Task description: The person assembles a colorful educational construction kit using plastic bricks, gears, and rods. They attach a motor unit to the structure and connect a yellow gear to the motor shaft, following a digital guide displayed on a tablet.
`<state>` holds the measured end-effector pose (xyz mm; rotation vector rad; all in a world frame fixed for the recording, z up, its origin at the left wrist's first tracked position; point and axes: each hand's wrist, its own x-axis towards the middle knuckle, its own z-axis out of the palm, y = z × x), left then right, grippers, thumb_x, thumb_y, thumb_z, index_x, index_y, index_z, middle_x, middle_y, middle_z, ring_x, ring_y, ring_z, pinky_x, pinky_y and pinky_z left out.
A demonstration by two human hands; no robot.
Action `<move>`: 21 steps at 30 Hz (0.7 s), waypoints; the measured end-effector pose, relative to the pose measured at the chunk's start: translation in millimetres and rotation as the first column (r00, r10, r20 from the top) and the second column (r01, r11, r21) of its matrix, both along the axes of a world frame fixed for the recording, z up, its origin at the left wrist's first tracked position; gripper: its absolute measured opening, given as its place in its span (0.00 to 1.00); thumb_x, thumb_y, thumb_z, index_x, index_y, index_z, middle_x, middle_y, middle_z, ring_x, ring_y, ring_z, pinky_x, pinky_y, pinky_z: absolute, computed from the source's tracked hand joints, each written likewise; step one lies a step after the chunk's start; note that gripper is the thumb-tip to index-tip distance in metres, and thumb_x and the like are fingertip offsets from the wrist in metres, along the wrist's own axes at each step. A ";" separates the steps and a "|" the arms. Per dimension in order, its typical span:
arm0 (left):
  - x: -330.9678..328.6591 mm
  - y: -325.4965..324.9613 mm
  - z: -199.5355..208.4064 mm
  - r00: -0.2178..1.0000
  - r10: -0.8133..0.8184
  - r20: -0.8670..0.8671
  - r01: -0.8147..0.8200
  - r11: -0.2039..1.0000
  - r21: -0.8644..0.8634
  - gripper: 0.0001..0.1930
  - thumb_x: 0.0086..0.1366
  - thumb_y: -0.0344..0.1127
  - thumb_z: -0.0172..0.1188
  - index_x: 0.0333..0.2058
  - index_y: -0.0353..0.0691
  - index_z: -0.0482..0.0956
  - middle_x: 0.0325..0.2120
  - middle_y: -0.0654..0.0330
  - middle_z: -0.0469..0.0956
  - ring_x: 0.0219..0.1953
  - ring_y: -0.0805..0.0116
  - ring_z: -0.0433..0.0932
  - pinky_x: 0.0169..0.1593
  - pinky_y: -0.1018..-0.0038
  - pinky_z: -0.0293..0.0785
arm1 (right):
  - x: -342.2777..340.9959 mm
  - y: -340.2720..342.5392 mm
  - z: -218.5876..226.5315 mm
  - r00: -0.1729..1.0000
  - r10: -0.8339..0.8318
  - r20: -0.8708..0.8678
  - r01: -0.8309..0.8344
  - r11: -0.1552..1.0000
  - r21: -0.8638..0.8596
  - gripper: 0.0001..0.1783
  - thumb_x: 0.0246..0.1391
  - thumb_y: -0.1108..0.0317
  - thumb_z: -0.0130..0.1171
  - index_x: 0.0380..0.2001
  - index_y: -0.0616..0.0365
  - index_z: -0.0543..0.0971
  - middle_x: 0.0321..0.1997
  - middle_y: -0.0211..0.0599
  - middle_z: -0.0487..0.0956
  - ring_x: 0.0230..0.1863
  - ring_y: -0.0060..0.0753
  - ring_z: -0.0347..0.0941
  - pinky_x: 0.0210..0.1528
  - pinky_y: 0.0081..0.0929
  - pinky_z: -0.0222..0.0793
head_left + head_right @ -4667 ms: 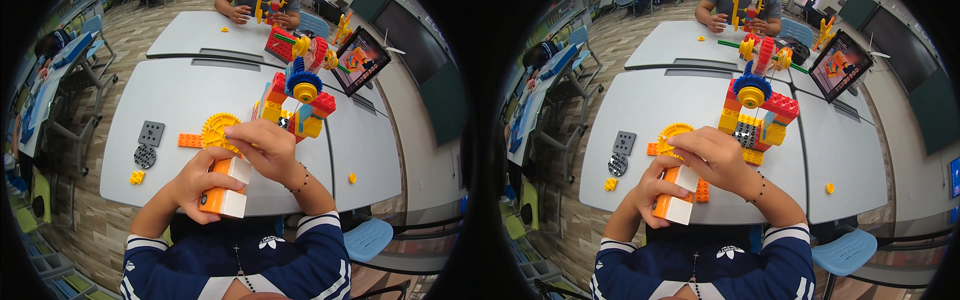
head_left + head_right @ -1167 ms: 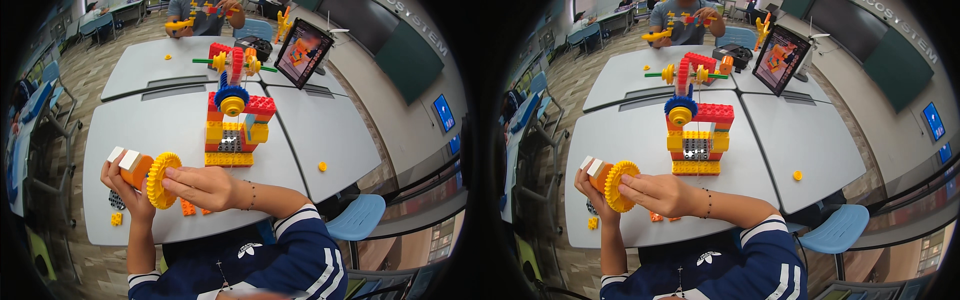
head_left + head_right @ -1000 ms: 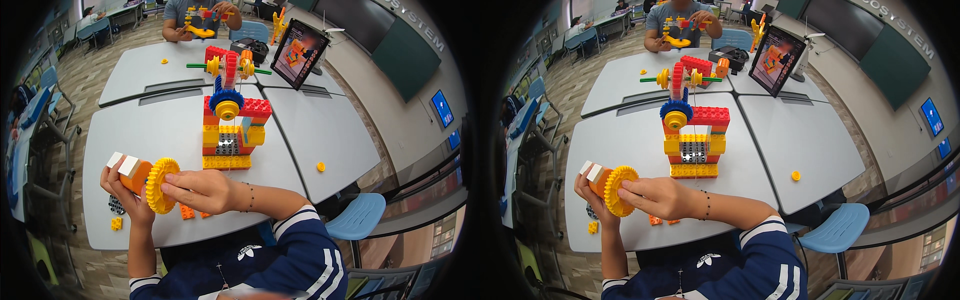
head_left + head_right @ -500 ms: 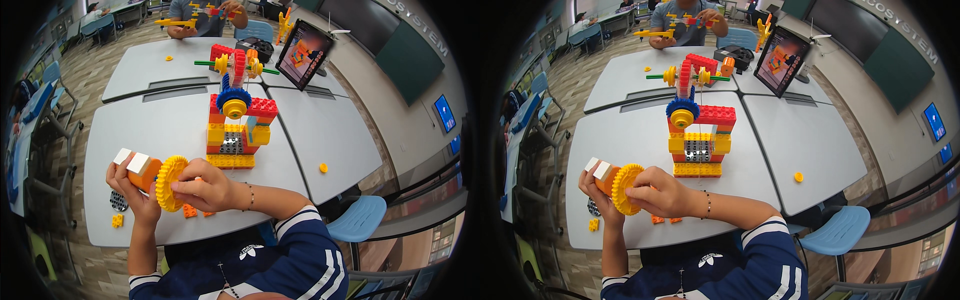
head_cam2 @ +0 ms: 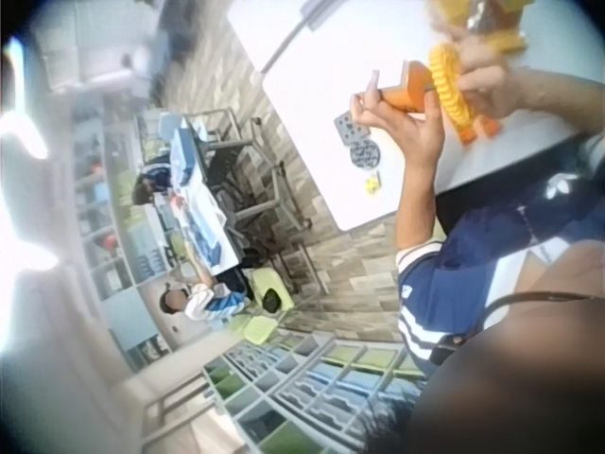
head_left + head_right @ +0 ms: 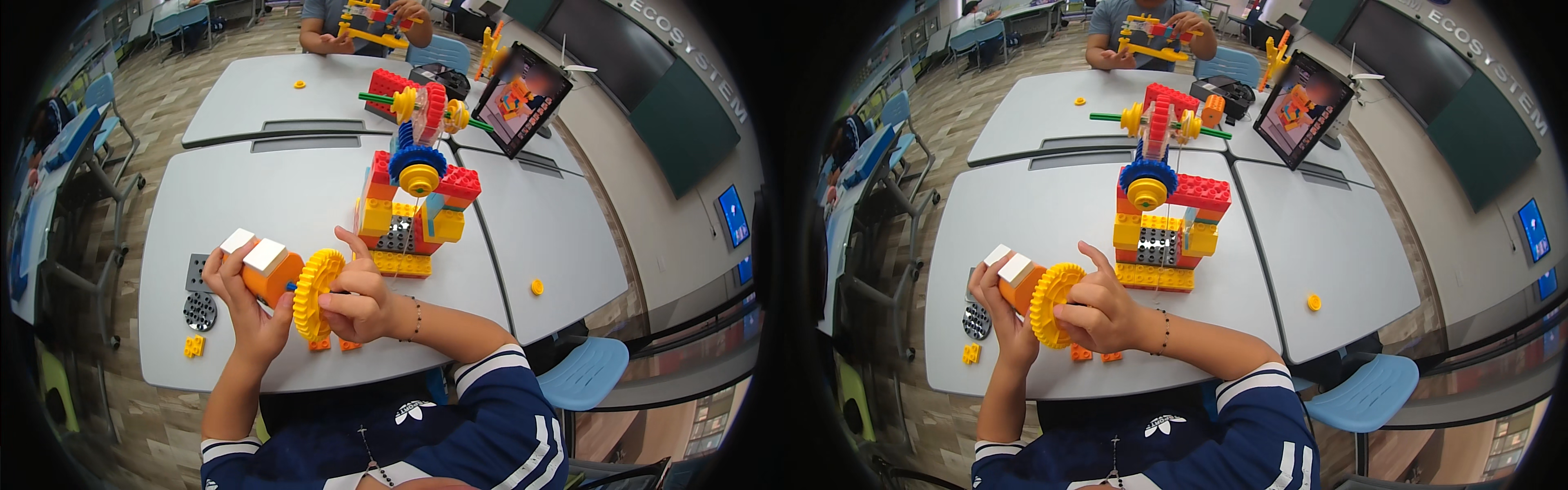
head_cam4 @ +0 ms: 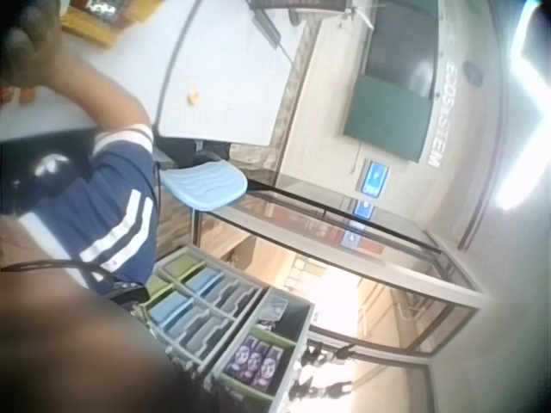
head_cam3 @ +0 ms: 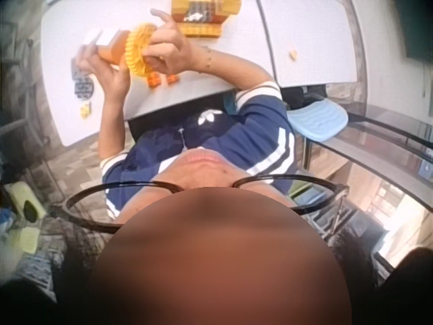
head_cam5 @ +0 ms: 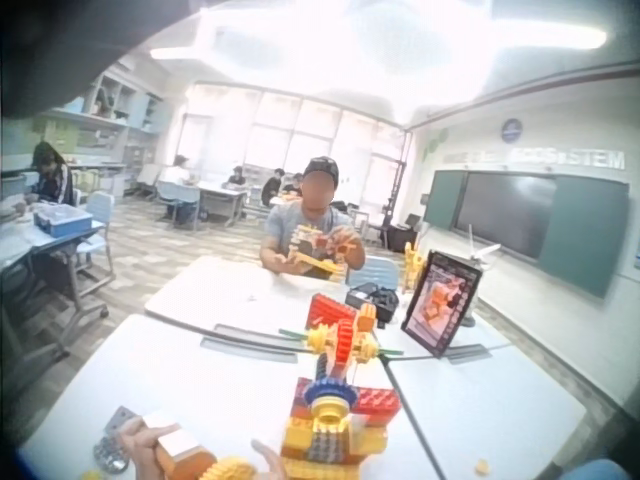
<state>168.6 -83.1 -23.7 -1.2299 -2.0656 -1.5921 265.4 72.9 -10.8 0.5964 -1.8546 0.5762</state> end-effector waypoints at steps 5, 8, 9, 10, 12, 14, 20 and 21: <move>-1.7 0.8 -0.8 0.998 -0.057 0.039 0.058 0.998 -0.019 0.37 0.55 0.43 0.61 0.61 0.41 0.56 0.55 0.50 0.46 0.58 0.57 0.55 0.59 0.62 0.59 | 2.0 -0.5 2.2 1.000 0.008 0.017 -0.008 1.000 0.011 0.21 0.45 0.77 0.62 0.44 0.52 0.70 0.39 0.36 0.64 0.35 0.37 0.65 0.49 0.50 0.66; -1.6 1.1 -2.5 0.988 -0.110 0.107 0.109 0.994 0.010 0.37 0.55 0.41 0.60 0.61 0.41 0.56 0.54 0.51 0.47 0.57 0.58 0.56 0.59 0.64 0.60 | 3.1 0.4 5.4 0.998 0.023 0.054 -0.020 0.999 -0.047 0.21 0.45 0.78 0.62 0.44 0.54 0.71 0.39 0.37 0.64 0.36 0.37 0.65 0.44 0.43 0.67; -1.8 1.3 -3.1 0.990 -0.095 0.103 0.096 0.995 -0.003 0.37 0.55 0.41 0.61 0.61 0.41 0.55 0.55 0.51 0.47 0.57 0.58 0.56 0.60 0.64 0.60 | 3.0 1.1 6.8 0.999 0.009 0.052 -0.006 0.999 -0.054 0.20 0.45 0.78 0.61 0.44 0.54 0.71 0.39 0.38 0.64 0.35 0.37 0.65 0.42 0.41 0.66; -2.4 1.6 -3.6 0.984 -0.107 0.142 0.109 0.994 -0.006 0.38 0.55 0.42 0.62 0.61 0.41 0.55 0.55 0.52 0.47 0.58 0.59 0.57 0.60 0.65 0.60 | 2.8 1.8 8.3 0.998 -0.002 0.059 0.005 0.998 -0.062 0.20 0.46 0.78 0.61 0.44 0.55 0.71 0.39 0.38 0.64 0.35 0.37 0.64 0.41 0.40 0.66; -4.0 3.7 -4.4 0.957 -0.177 0.230 0.169 0.984 0.055 0.39 0.55 0.44 0.64 0.62 0.42 0.54 0.56 0.53 0.49 0.58 0.60 0.59 0.60 0.65 0.61 | 2.8 3.2 11.7 0.999 -0.008 0.045 0.012 0.997 -0.070 0.19 0.47 0.78 0.61 0.44 0.55 0.71 0.38 0.38 0.65 0.34 0.37 0.64 0.37 0.36 0.64; -5.6 6.9 -4.4 0.887 -0.317 0.336 0.265 0.945 0.193 0.41 0.56 0.47 0.66 0.62 0.42 0.54 0.56 0.53 0.53 0.58 0.61 0.61 0.60 0.66 0.62 | 3.5 3.9 15.7 0.999 -0.012 0.035 0.014 0.998 -0.060 0.19 0.47 0.78 0.60 0.43 0.56 0.71 0.38 0.38 0.65 0.34 0.38 0.64 0.37 0.34 0.65; 1.0 8.9 -3.3 0.682 -0.520 0.514 0.363 0.851 0.379 0.46 0.54 0.58 0.67 0.62 0.42 0.54 0.53 0.57 0.66 0.57 0.65 0.66 0.60 0.67 0.62 | 9.5 4.2 25.8 0.996 0.011 0.088 -0.006 0.998 -0.063 0.18 0.48 0.76 0.60 0.44 0.53 0.72 0.38 0.37 0.66 0.34 0.34 0.64 0.38 0.31 0.63; 1.7 9.1 -3.3 0.692 -0.507 0.514 0.361 0.859 0.363 0.46 0.53 0.59 0.67 0.62 0.42 0.54 0.53 0.57 0.66 0.57 0.65 0.66 0.60 0.68 0.62 | 10.1 4.2 26.8 0.995 0.028 0.095 -0.022 0.998 -0.066 0.18 0.49 0.76 0.60 0.44 0.52 0.72 0.39 0.36 0.66 0.35 0.33 0.63 0.39 0.31 0.62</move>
